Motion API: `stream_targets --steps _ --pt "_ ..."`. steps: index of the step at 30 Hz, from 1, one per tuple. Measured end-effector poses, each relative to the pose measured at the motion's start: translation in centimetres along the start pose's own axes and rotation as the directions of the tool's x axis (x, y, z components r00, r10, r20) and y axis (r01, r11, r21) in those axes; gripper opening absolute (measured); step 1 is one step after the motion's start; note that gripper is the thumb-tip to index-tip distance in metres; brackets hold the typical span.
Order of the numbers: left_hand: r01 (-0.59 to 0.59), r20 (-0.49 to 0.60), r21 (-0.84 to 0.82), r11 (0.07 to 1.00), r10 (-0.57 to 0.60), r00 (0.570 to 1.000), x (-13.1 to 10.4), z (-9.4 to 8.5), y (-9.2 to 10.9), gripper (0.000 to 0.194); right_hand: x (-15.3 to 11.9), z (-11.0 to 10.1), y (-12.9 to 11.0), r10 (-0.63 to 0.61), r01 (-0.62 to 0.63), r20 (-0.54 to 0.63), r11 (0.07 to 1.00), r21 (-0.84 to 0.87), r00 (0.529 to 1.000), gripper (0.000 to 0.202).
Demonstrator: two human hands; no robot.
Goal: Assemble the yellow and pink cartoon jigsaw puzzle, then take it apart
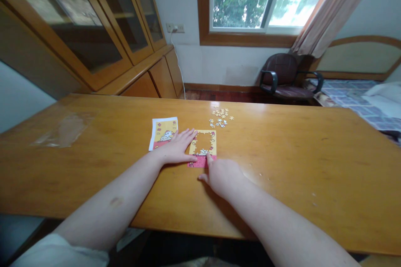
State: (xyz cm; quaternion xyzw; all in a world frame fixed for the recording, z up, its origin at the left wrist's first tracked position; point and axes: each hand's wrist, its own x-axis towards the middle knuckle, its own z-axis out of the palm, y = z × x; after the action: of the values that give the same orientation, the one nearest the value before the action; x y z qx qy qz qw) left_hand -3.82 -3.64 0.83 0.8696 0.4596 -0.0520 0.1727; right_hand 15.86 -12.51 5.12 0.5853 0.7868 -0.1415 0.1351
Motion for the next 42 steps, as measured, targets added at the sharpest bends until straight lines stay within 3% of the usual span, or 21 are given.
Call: stream_targets --steps 25,42 --pt "-0.003 -0.003 0.001 1.0 0.003 1.0 0.09 0.15 -0.05 0.108 0.49 0.36 -0.1 -0.002 0.003 -0.027 1.0 0.028 1.0 0.074" --pt "0.009 -0.015 0.018 1.0 -0.008 1.0 0.26 0.5 -0.01 0.11 0.83 0.41 0.1 0.06 -0.061 -0.062 0.998 -0.009 0.996 0.077"
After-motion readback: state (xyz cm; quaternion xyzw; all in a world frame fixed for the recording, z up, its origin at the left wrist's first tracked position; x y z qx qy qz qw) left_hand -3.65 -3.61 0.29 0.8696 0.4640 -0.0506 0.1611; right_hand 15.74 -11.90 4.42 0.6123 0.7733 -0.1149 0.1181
